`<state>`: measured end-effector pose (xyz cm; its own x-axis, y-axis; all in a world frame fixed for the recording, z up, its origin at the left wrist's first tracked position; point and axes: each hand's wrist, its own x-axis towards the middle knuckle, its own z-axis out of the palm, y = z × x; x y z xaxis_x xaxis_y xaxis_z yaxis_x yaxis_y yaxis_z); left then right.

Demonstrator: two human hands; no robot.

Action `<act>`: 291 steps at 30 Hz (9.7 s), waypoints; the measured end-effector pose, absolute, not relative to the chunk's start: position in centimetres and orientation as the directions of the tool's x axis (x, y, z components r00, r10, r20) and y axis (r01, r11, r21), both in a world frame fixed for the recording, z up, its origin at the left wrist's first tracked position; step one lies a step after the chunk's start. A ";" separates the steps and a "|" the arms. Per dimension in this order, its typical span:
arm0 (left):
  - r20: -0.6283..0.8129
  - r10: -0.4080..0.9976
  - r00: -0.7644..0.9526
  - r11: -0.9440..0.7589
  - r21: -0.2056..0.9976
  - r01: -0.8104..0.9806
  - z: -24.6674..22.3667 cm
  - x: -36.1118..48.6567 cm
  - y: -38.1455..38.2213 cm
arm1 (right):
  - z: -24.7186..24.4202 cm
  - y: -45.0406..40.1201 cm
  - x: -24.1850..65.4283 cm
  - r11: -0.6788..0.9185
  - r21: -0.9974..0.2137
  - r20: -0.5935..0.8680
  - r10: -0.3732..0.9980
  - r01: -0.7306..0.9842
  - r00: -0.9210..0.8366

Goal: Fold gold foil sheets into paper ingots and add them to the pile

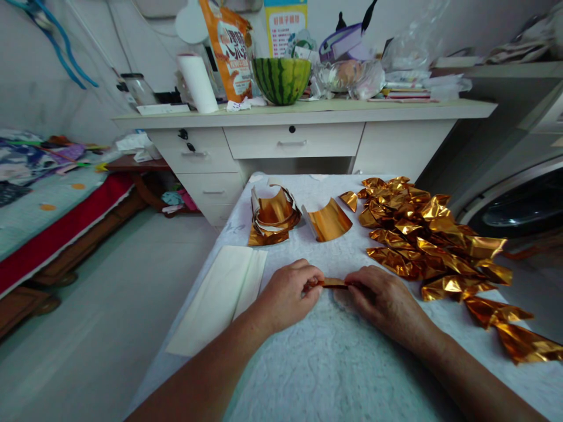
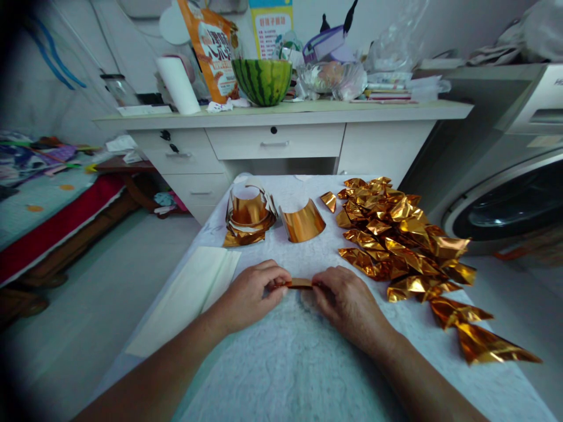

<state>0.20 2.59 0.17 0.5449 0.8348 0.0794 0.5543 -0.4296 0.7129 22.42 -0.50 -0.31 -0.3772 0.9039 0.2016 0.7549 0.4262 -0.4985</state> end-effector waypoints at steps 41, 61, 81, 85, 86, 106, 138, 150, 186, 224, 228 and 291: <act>0.110 0.837 0.536 -0.412 0.771 0.485 0.9 0.4 2.1 | 0.1 -0.7 22.3 0.234 -0.762 0.073 0.958 0.604 -0.278; 0.105 0.798 0.594 -0.294 0.927 0.232 1.6 0.1 2.0 | 0.5 -0.6 23.5 -0.057 -0.982 -0.124 0.911 0.178 -0.394; 0.003 0.776 0.631 0.066 0.994 -0.085 1.0 0.1 2.2 | 1.1 -0.7 24.0 -0.157 -0.987 -0.151 0.853 0.030 -0.500; -0.012 0.793 0.609 0.137 0.978 -0.160 1.1 0.3 2.3 | 1.4 -0.6 24.4 -0.151 -0.988 -0.140 0.857 0.018 -0.495; -0.012 0.798 0.603 0.142 0.975 -0.170 1.1 0.3 2.3 | 1.4 -0.6 24.5 -0.152 -0.988 -0.137 0.854 0.010 -0.502; 0.019 0.798 0.602 0.089 0.985 -0.148 0.9 -0.1 2.6 | 1.5 -0.7 24.6 -0.285 -0.954 -0.181 0.788 -0.088 -0.589; -0.136 0.704 0.697 0.256 0.964 -0.071 0.5 -0.5 2.7 | 1.3 -0.6 24.7 -0.219 -0.970 -0.104 0.764 -0.106 -0.636; -0.112 0.701 0.704 0.264 0.958 -0.111 0.6 -0.3 2.6 | 1.4 -0.8 24.5 -0.224 -0.967 -0.102 0.772 -0.118 -0.627; -0.153 0.747 0.647 0.232 0.972 -0.038 -0.5 0.1 2.6 | 1.0 -0.8 24.0 -0.215 -0.975 -0.141 0.793 -0.056 -0.593; 0.058 0.903 0.426 -0.310 0.774 0.552 -0.2 1.5 1.6 | 0.0 -0.6 21.8 0.185 -0.778 0.111 0.981 0.600 -0.158; 0.095 0.902 0.422 -0.333 0.774 0.538 -0.2 1.7 1.6 | 0.1 -0.9 21.7 0.184 -0.761 0.099 0.981 0.622 -0.169; 0.195 0.881 0.432 -0.452 0.621 0.641 -0.2 2.0 1.2 | -0.2 -1.3 21.1 0.226 -0.592 0.125 0.974 0.773 -0.190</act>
